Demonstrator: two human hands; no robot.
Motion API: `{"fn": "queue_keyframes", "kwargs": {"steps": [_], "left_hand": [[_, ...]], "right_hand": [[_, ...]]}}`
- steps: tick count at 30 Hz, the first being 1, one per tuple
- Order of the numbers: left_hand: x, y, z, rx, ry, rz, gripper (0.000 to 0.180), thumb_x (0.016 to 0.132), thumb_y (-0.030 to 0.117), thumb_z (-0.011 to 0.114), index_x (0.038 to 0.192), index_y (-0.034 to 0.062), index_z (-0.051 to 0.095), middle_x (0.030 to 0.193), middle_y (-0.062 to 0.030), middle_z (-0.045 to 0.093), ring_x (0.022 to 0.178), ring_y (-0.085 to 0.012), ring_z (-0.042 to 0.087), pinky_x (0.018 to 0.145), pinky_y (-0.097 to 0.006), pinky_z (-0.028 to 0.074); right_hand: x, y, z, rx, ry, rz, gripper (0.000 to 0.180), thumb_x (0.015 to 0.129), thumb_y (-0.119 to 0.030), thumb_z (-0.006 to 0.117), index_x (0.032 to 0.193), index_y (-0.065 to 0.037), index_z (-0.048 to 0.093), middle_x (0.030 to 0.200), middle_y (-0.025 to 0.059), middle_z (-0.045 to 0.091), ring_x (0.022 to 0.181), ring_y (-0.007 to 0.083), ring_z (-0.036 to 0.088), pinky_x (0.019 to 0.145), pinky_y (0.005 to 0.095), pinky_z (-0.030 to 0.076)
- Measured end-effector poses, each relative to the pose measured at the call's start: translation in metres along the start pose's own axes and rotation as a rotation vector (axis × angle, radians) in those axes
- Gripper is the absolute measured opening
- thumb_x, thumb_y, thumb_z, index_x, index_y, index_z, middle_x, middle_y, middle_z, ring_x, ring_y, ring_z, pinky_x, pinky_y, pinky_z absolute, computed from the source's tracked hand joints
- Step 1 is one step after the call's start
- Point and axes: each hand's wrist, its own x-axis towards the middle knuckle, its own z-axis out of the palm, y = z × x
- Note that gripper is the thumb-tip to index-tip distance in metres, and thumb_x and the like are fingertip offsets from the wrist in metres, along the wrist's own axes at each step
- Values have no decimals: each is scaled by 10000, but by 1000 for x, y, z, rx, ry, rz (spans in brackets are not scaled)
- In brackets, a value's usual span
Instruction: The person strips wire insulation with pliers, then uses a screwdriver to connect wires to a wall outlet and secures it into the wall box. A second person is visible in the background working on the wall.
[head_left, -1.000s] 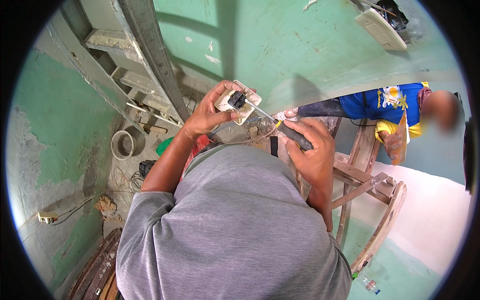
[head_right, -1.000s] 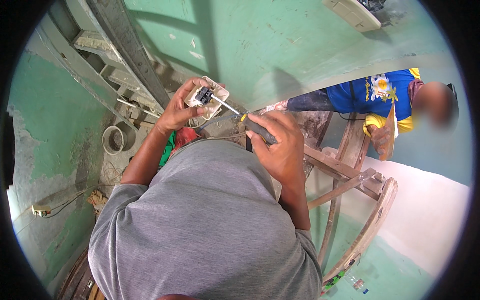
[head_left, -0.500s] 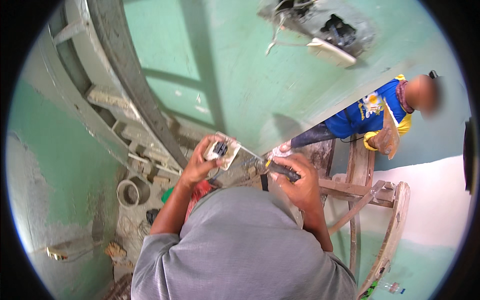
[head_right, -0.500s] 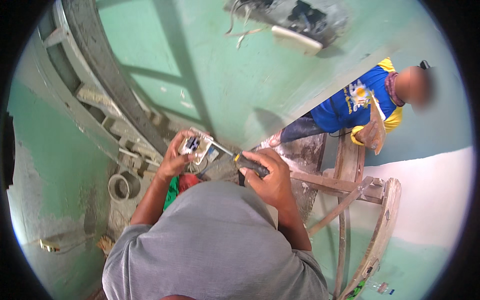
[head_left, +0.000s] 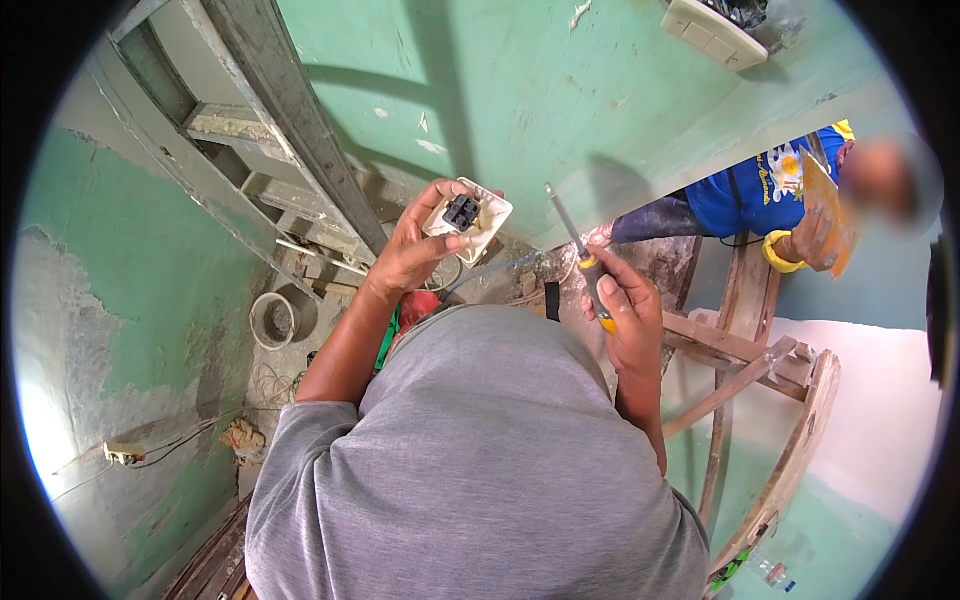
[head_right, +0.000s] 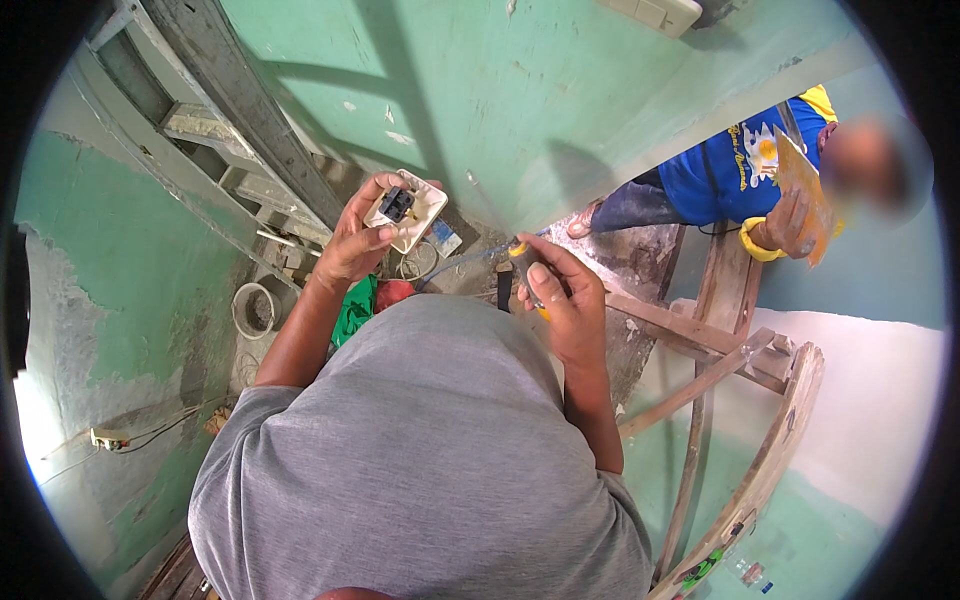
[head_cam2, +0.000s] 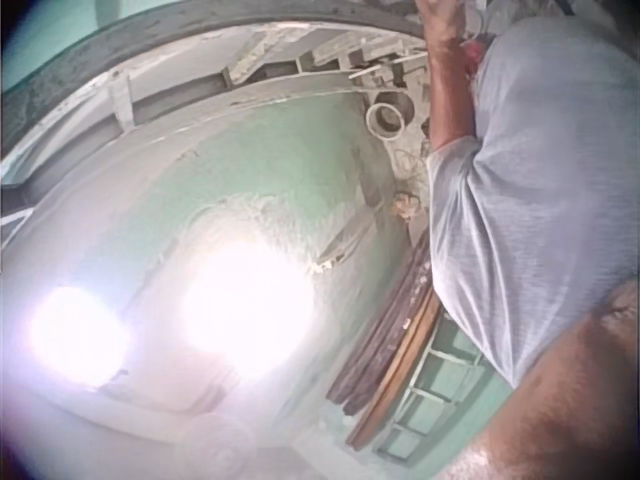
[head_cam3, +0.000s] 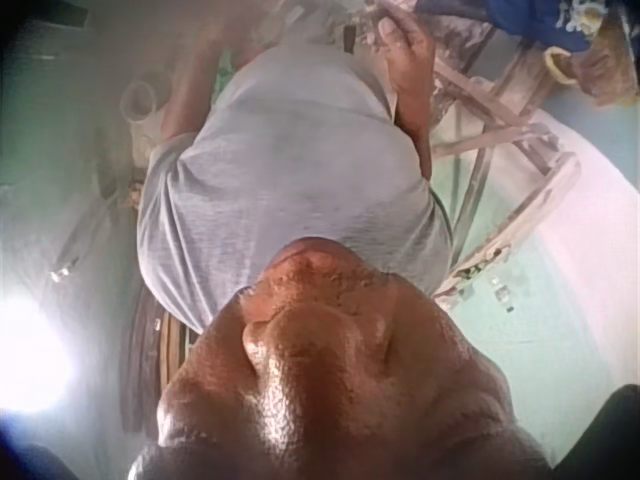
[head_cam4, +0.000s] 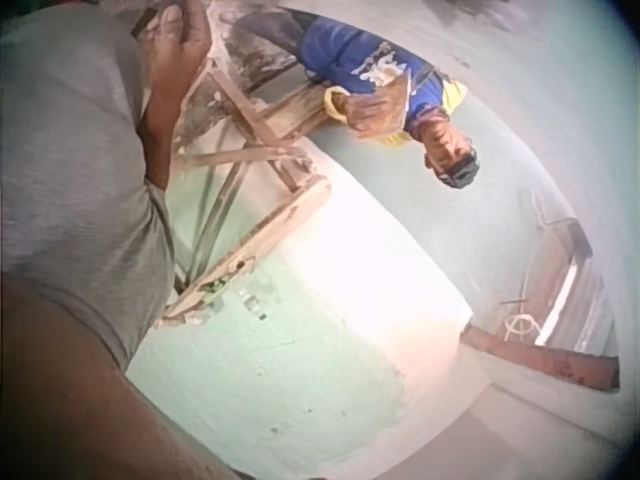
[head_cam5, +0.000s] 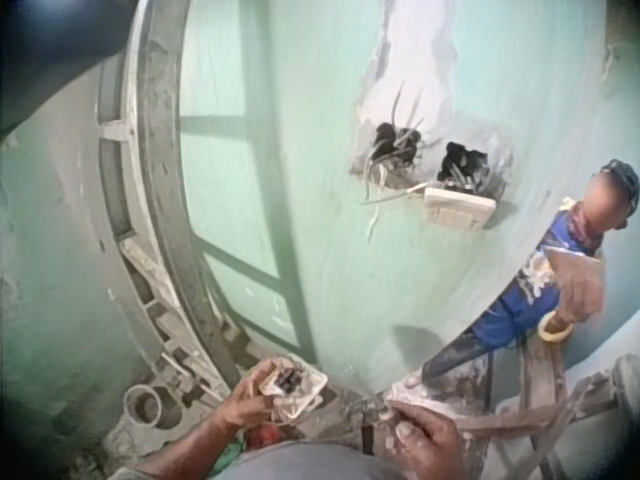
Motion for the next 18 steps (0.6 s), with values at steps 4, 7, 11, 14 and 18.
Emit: {"fn": "queue_keyframes", "kwargs": {"steps": [4, 7, 11, 14, 18], "left_hand": [[-2, -3, -2, -44, 22, -13, 607, 837, 104, 773, 1392, 113, 527, 1450, -191, 575, 1247, -277, 655, 1036, -419, 577], [-3, -5, -3, -81, 67, -18, 680, 836, 207, 790, 1434, 86, 490, 1515, -285, 514, 1110, -320, 716, 929, -388, 629], [-7, 0, -6, -187, 50, -25, 699, 856, 269, 770, 1444, 38, 472, 1449, -277, 554, 1104, -345, 720, 909, -405, 651], [-6, 4, -11, -228, 17, -5, 703, 887, 335, 739, 1435, -9, 463, 1375, -271, 594, 1104, -366, 718, 898, -413, 655], [-9, 10, -10, -322, 42, 9, 715, 920, 401, 706, 1431, -34, 459, 1312, -263, 626, 1097, -394, 716, 883, -442, 649]], "right_hand": [[0, 10, -7, 128, -39, -22, 417, 1059, -250, 678, 1344, 53, 659, 920, 34, 671, 770, 114, 607, 683, 276, 485], [0, 8, -4, 180, -52, -9, 394, 1071, -247, 658, 1320, 58, 660, 893, 36, 663, 761, 121, 600, 679, 284, 475], [-1, 10, 2, 191, -33, 27, 381, 1080, -252, 641, 1308, 54, 657, 920, 43, 665, 765, 126, 604, 692, 290, 482], [-3, 14, 2, 171, -32, 67, 372, 1085, -252, 632, 1306, 46, 660, 967, 48, 669, 785, 129, 616, 722, 295, 501], [-6, 15, 4, 143, -58, 95, 353, 1091, -238, 612, 1305, 38, 661, 1013, 52, 673, 818, 131, 632, 763, 296, 522]]}}
